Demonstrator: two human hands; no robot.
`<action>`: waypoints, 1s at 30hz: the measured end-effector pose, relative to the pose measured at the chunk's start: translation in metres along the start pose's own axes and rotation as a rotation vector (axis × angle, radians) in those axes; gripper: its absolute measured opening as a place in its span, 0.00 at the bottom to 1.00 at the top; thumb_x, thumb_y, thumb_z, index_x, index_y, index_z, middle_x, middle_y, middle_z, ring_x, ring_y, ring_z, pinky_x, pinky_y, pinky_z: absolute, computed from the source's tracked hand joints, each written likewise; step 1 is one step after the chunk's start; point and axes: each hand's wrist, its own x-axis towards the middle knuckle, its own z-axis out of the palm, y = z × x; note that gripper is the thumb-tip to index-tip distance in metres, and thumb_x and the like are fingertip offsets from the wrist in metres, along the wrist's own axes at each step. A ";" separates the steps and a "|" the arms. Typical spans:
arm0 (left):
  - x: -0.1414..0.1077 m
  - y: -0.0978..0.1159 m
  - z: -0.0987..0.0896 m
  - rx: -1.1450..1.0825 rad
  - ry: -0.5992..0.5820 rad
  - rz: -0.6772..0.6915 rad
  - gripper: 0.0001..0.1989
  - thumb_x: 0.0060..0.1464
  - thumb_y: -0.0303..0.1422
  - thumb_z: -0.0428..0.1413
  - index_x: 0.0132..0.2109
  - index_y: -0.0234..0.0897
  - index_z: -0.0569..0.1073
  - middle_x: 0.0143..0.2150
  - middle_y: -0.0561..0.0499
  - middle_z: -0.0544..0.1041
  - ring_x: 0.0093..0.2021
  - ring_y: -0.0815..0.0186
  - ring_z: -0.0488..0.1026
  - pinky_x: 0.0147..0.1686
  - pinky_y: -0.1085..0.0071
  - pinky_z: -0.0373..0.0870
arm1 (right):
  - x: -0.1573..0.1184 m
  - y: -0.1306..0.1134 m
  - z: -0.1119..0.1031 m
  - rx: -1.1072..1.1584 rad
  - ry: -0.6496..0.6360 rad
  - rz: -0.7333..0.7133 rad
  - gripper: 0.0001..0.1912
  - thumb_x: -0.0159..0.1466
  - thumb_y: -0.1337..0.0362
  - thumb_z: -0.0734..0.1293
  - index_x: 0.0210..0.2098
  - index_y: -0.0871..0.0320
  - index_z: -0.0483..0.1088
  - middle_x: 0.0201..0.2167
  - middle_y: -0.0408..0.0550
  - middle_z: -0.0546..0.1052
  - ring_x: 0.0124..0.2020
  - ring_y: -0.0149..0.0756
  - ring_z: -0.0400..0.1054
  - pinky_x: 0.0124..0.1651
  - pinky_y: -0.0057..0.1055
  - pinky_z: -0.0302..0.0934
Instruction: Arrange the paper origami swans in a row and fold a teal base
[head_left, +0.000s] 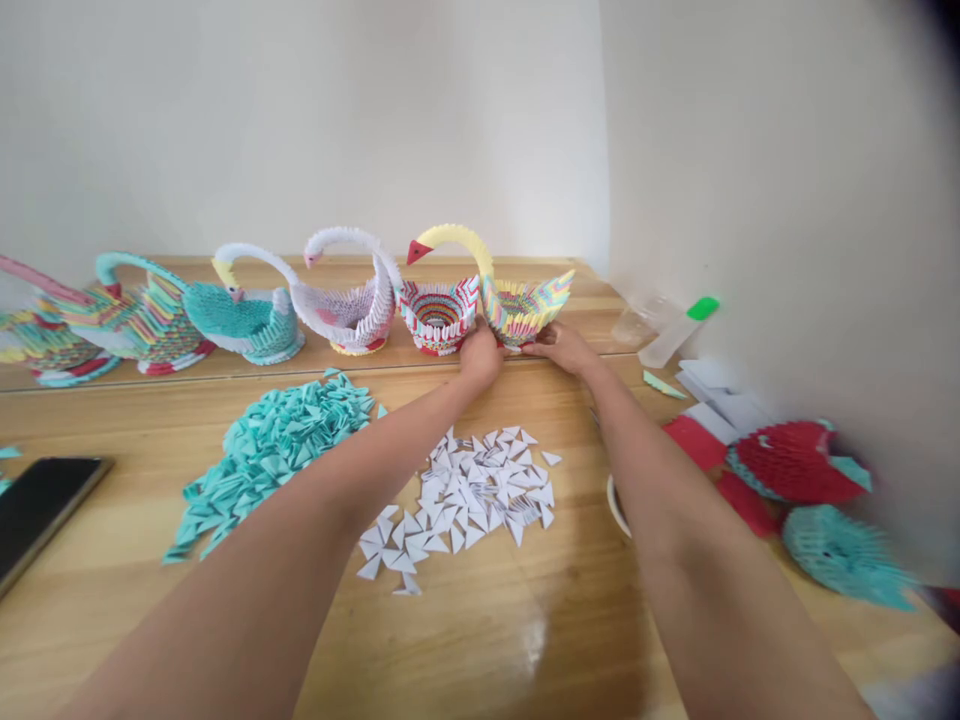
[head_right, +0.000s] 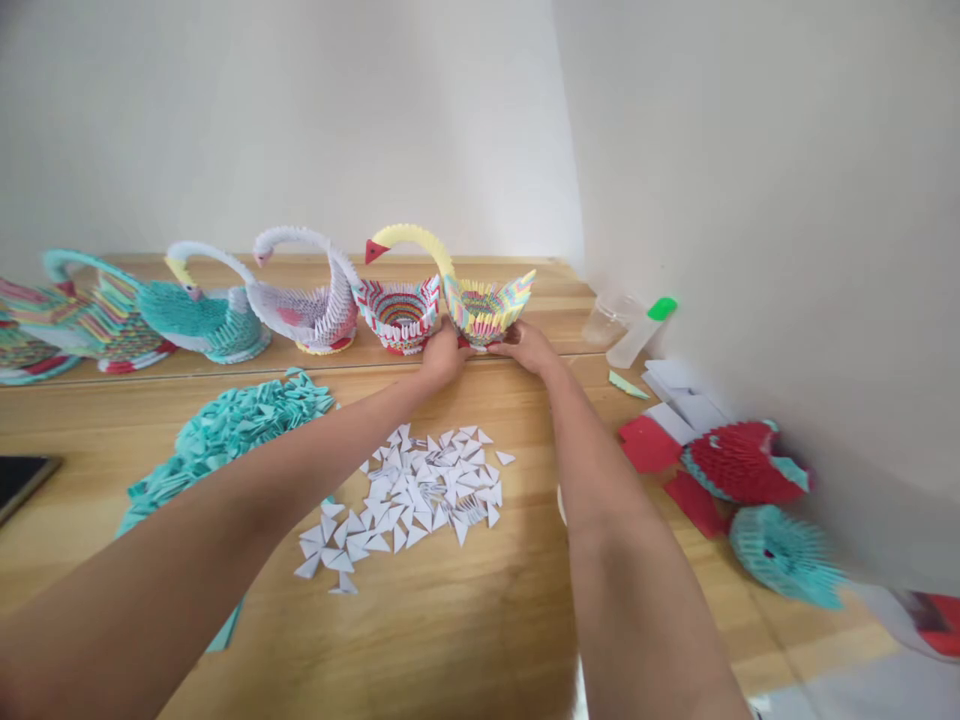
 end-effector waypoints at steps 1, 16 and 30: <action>0.000 0.000 0.000 0.014 -0.002 -0.004 0.35 0.62 0.30 0.63 0.70 0.27 0.56 0.60 0.28 0.76 0.64 0.48 0.73 0.57 0.61 0.69 | 0.001 0.001 0.000 -0.004 -0.005 0.001 0.30 0.48 0.61 0.83 0.48 0.59 0.74 0.52 0.57 0.82 0.53 0.51 0.76 0.65 0.55 0.65; -0.010 0.001 -0.001 0.049 0.002 0.013 0.43 0.62 0.31 0.63 0.74 0.21 0.49 0.62 0.27 0.75 0.67 0.48 0.70 0.61 0.63 0.68 | -0.010 -0.011 -0.002 -0.026 -0.096 -0.010 0.34 0.47 0.53 0.84 0.49 0.60 0.76 0.52 0.59 0.83 0.53 0.53 0.76 0.64 0.56 0.66; -0.021 0.002 -0.010 0.048 -0.046 0.022 0.38 0.64 0.30 0.61 0.72 0.20 0.52 0.63 0.25 0.74 0.67 0.48 0.71 0.61 0.62 0.69 | -0.014 -0.022 0.001 -0.046 -0.136 0.006 0.35 0.47 0.53 0.82 0.50 0.61 0.75 0.55 0.63 0.81 0.56 0.57 0.74 0.67 0.59 0.63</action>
